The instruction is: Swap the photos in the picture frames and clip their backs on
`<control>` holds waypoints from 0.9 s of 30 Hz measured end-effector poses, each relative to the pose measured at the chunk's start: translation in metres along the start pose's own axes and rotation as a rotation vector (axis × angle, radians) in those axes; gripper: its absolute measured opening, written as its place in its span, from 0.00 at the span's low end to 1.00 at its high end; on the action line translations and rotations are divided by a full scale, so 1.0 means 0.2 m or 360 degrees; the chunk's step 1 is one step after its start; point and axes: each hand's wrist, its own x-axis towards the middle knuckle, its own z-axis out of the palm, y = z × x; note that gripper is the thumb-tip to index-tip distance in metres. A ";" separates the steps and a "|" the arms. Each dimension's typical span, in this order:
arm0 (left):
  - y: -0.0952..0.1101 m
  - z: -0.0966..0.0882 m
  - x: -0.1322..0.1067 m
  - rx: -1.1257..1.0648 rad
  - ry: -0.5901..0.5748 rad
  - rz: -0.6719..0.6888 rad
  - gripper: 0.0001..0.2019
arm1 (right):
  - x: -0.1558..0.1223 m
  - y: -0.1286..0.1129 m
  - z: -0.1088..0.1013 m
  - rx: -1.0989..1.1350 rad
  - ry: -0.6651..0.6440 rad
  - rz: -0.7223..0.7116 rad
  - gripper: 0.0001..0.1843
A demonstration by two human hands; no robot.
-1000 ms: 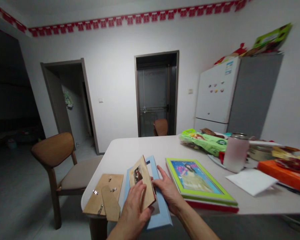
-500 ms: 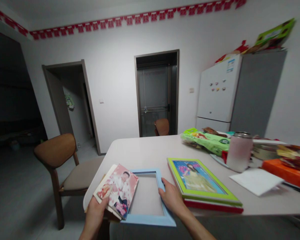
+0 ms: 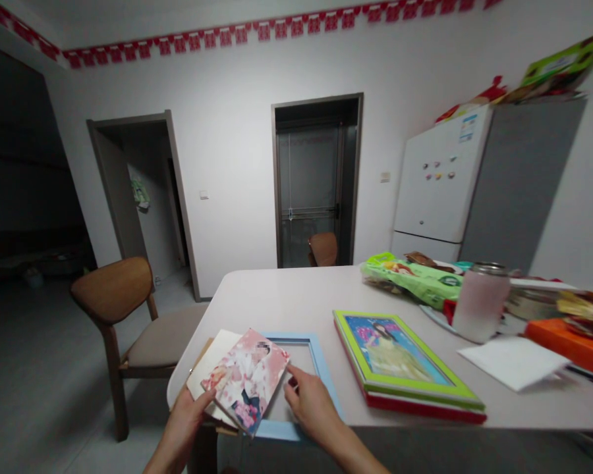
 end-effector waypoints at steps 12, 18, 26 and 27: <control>-0.06 0.09 0.01 -0.0459 -0.0192 -0.0365 0.17 | 0.09 -0.15 0.12 0.0058 -0.0045 -0.0235 0.14; -0.05 0.11 0.00 -0.0658 -0.0082 -0.0301 0.17 | 0.06 -0.13 0.05 0.0479 0.0131 -0.0193 0.13; 0.05 0.26 -0.18 -0.0854 -0.0628 -0.0516 0.22 | 0.00 -0.18 -0.07 0.1666 -0.0363 0.0154 0.19; 0.03 0.29 -0.20 -0.0831 -0.0733 -0.0559 0.22 | -0.01 -0.20 -0.08 0.1796 -0.0500 0.0136 0.21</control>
